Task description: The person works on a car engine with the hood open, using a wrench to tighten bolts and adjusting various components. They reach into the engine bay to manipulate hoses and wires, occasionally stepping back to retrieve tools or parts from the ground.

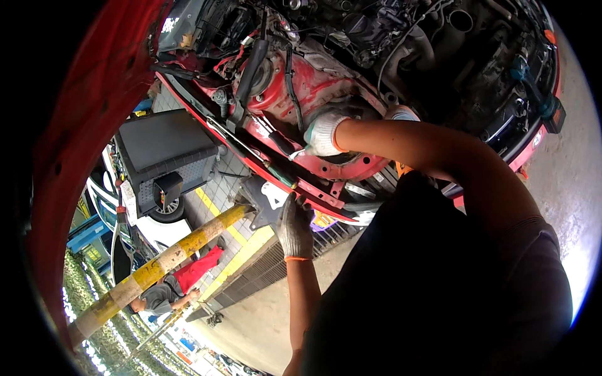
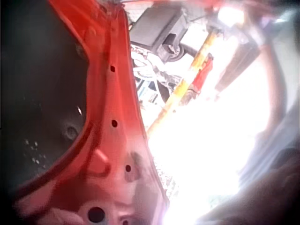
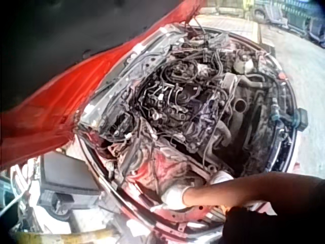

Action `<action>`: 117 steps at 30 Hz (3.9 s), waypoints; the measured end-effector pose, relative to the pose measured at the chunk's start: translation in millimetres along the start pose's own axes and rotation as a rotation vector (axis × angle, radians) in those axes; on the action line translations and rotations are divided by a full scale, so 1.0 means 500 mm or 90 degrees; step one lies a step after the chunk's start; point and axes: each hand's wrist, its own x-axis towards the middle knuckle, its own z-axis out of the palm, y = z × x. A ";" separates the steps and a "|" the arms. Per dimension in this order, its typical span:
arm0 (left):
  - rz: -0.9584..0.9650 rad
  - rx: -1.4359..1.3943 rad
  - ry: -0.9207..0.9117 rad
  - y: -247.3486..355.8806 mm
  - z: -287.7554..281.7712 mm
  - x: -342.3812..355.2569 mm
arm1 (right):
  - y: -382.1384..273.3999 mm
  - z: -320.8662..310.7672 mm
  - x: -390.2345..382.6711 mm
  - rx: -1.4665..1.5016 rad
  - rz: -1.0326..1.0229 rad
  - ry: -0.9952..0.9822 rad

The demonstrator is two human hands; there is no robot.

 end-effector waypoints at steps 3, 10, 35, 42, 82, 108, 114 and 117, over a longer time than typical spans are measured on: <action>-0.053 -0.179 0.106 0.012 0.044 -0.011 | -0.049 0.007 -0.049 0.067 -0.072 0.076; 0.154 -0.238 0.063 0.236 0.200 -0.012 | -0.167 -0.072 -0.161 0.160 -0.155 0.179; 0.404 0.505 -0.084 0.741 0.765 0.782 | 0.439 -0.587 0.614 1.314 -0.120 0.487; 0.405 0.517 -0.071 0.764 0.757 0.830 | 0.431 -0.611 0.582 1.328 -0.123 0.461; 0.115 0.363 -0.475 0.875 0.698 0.879 | 0.487 -0.658 0.600 1.598 -0.117 0.233; 0.096 0.016 -0.600 0.742 0.644 0.923 | 0.480 -0.653 0.587 1.428 0.019 0.298; 0.135 0.175 -0.382 0.765 0.690 0.865 | 0.456 -0.654 0.540 1.305 0.048 0.410; 0.088 0.217 -0.293 0.784 0.750 0.818 | 0.462 -0.658 0.613 1.461 0.017 0.393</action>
